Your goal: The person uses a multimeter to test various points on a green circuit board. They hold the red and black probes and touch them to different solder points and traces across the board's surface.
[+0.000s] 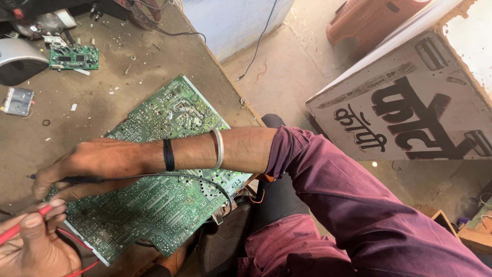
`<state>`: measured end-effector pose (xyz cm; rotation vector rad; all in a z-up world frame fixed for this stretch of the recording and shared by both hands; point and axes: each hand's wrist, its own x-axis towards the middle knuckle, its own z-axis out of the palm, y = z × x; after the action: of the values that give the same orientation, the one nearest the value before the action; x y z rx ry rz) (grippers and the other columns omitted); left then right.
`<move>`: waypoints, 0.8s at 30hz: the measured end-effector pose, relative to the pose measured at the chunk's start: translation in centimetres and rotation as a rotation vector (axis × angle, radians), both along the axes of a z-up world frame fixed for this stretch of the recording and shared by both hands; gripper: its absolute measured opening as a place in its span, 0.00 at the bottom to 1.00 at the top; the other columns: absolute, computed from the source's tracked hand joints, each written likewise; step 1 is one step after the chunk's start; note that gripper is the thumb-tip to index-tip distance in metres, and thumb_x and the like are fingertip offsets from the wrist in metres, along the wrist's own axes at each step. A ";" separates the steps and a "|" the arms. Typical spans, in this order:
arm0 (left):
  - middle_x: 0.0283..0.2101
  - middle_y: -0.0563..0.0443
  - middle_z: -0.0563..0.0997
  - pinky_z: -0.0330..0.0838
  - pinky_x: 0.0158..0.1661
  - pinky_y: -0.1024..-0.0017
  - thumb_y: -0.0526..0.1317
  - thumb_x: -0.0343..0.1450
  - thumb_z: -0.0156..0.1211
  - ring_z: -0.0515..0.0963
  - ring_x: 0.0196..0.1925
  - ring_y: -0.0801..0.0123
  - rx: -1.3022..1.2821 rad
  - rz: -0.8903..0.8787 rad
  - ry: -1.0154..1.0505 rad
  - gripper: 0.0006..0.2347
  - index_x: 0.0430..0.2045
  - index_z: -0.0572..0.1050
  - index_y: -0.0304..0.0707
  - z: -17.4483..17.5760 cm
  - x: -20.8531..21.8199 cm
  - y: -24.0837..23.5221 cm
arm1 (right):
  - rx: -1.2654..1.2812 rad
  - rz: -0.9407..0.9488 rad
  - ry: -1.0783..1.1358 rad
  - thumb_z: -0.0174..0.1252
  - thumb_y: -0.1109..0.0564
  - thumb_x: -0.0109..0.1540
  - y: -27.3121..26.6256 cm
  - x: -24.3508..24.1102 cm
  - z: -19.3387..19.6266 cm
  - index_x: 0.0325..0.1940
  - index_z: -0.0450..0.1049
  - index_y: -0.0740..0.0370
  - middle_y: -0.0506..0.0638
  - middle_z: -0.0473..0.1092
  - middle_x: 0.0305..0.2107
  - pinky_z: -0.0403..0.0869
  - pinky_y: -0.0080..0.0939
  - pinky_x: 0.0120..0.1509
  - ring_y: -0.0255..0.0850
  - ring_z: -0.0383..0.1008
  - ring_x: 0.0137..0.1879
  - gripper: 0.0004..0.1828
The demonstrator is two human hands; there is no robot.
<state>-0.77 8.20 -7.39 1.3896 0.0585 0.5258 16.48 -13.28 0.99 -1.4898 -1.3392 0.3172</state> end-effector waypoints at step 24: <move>0.50 0.40 0.76 0.74 0.49 0.83 0.37 0.84 0.61 0.80 0.52 0.64 -0.085 -0.087 0.097 0.11 0.52 0.67 0.26 -5.8 -1.3 5.3 | 0.115 0.043 -0.167 0.50 0.47 0.70 0.0 0.2 0.1 0.52 0.69 0.53 0.49 0.75 0.44 0.77 0.48 0.54 0.47 0.78 0.53 0.12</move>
<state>-2.05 13.50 -13.20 1.3273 0.0974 0.3791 16.71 -13.26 1.05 -1.4170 -1.4980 0.1429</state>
